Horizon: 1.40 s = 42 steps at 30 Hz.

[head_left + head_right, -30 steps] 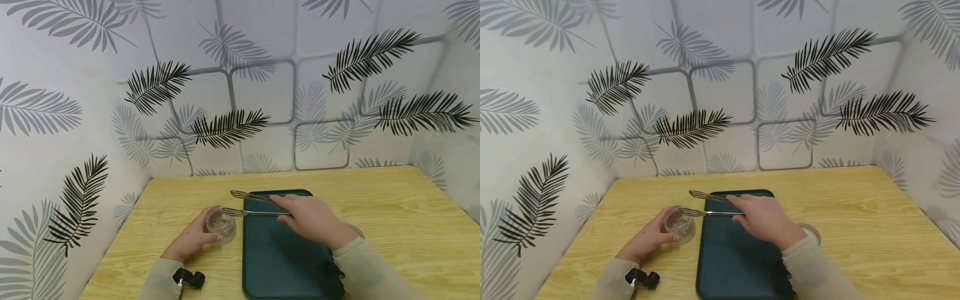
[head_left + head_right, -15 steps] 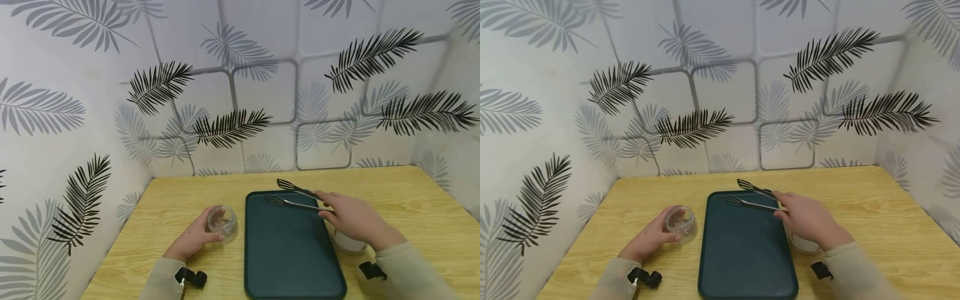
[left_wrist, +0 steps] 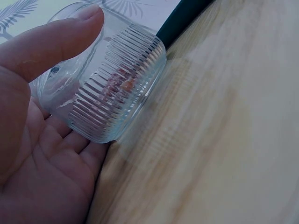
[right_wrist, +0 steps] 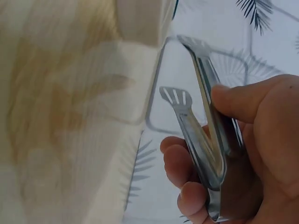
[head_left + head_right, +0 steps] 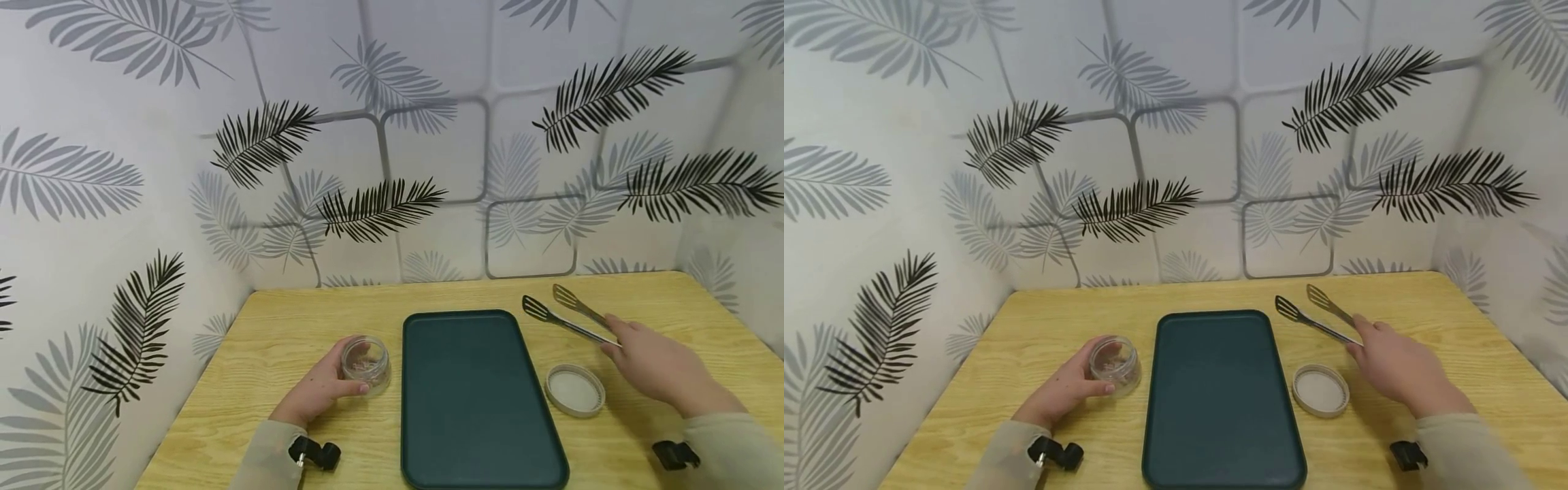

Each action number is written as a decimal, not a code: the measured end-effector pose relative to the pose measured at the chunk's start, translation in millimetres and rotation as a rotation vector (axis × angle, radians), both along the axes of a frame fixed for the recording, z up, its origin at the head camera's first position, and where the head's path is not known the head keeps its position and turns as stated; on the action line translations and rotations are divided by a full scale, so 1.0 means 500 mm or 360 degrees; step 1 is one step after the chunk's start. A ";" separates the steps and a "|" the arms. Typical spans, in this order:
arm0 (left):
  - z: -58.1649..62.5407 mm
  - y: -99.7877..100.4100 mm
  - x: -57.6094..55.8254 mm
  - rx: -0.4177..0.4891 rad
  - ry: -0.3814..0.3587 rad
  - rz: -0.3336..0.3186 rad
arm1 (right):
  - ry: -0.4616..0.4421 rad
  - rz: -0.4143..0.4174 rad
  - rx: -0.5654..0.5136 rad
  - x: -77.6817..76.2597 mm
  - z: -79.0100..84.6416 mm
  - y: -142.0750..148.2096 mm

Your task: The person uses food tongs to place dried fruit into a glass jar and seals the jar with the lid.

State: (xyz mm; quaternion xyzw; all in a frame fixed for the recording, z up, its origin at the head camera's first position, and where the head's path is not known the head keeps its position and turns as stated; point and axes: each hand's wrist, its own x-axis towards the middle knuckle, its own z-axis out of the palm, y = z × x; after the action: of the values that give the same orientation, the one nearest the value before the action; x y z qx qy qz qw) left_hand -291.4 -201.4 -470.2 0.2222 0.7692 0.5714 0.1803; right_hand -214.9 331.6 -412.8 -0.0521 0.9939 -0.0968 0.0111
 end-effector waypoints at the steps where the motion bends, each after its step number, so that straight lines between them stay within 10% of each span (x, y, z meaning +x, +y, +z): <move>1: 0.000 0.000 0.000 -0.0004 0.0002 0.0001 | -0.0026 -0.0030 0.0011 0.002 -0.002 0.010; 29: -0.002 -0.001 -0.004 -0.0047 0.0030 0.0025 | -0.0295 -0.0269 0.0000 0.006 -0.037 0.053; 42: 0.000 -0.001 -0.001 -0.0012 0.0005 0.0004 | -0.0076 -0.0202 -0.0043 0.023 0.003 0.020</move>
State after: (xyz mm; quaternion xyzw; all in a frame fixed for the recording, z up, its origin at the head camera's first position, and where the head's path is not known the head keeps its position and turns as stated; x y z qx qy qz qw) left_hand -292.0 -201.9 -470.0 0.2216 0.7718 0.5685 0.1792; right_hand -203.4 341.5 -411.2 0.0132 0.9932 -0.1119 0.0280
